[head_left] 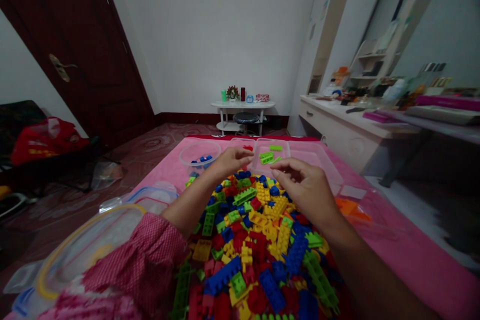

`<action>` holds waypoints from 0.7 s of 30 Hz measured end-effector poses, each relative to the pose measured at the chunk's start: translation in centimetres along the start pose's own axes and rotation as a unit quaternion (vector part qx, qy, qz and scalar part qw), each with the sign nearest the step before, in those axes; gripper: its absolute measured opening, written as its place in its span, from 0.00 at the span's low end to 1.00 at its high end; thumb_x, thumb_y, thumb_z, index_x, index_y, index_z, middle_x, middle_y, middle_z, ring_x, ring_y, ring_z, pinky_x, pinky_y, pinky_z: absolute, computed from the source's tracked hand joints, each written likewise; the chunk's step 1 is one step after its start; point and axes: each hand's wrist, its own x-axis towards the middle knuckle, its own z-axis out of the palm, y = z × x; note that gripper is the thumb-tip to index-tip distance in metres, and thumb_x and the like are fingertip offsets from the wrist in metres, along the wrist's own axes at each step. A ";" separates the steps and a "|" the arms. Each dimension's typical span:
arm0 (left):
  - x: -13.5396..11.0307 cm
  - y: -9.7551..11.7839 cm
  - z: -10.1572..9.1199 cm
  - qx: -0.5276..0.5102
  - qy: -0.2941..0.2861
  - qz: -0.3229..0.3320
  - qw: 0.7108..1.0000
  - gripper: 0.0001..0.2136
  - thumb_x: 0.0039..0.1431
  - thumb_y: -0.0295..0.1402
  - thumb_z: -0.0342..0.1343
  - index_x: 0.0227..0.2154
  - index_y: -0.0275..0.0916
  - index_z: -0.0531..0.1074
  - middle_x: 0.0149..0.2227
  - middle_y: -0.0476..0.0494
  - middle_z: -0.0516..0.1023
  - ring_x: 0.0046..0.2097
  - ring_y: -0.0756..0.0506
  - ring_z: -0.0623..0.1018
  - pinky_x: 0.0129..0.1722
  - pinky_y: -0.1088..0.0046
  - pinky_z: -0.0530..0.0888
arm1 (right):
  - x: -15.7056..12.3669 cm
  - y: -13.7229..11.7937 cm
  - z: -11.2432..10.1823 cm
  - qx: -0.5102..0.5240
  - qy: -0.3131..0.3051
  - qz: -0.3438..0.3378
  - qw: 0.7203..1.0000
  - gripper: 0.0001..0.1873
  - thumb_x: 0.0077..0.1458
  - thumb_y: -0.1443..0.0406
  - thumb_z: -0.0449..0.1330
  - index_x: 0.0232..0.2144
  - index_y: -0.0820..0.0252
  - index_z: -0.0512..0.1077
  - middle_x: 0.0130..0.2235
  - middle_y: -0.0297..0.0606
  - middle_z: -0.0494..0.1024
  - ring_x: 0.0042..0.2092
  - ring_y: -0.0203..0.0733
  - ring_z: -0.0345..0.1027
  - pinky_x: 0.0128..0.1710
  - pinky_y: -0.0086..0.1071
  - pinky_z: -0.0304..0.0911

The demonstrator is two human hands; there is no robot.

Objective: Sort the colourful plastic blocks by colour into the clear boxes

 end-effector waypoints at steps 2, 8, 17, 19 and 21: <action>-1.9 -0.3 0.3 0.117 -0.049 0.008 0.992 0.14 0.51 0.33 0.56 0.40 0.33 0.76 0.39 0.40 0.80 0.41 0.42 0.77 0.43 0.67 0.71 | -0.2 0.3 0.6 -0.034 -0.058 0.004 0.998 0.07 0.51 0.66 0.58 0.32 0.60 0.76 0.30 0.34 0.77 0.28 0.34 0.66 0.28 0.27 0.59; -5.8 -1.4 0.1 0.386 -0.039 0.025 0.921 0.17 0.48 0.22 0.51 0.38 0.40 0.78 0.39 0.43 0.81 0.41 0.43 0.77 0.42 0.69 0.70 | -2.2 1.5 2.6 -0.177 -0.243 -0.010 0.954 0.18 0.45 0.63 0.64 0.42 0.55 0.75 0.39 0.36 0.77 0.34 0.38 0.67 0.34 0.29 0.58; -6.9 -2.2 0.4 0.483 -0.015 -0.013 0.875 0.16 0.50 0.24 0.51 0.40 0.44 0.76 0.43 0.42 0.76 0.45 0.43 0.75 0.44 0.69 0.70 | -1.7 -0.5 1.9 -0.201 -0.282 -0.006 0.938 0.04 0.49 0.66 0.60 0.28 0.58 0.75 0.30 0.34 0.76 0.32 0.36 0.66 0.30 0.27 0.51; -7.0 -2.1 0.4 0.490 -0.008 -0.027 0.871 0.15 0.51 0.26 0.51 0.41 0.43 0.76 0.43 0.41 0.76 0.45 0.42 0.75 0.44 0.69 0.70 | -2.0 -1.6 1.3 -0.203 -0.332 -0.006 0.921 0.06 0.48 0.62 0.62 0.31 0.55 0.76 0.29 0.32 0.76 0.31 0.36 0.65 0.29 0.28 0.49; -7.0 -2.2 0.4 0.493 -0.011 -0.028 0.869 0.15 0.51 0.27 0.52 0.41 0.43 0.76 0.43 0.41 0.75 0.45 0.42 0.75 0.43 0.69 0.70 | -2.9 -2.6 0.9 -0.196 -0.399 -0.021 0.895 0.12 0.45 0.58 0.64 0.36 0.51 0.76 0.29 0.31 0.76 0.32 0.37 0.66 0.29 0.28 0.49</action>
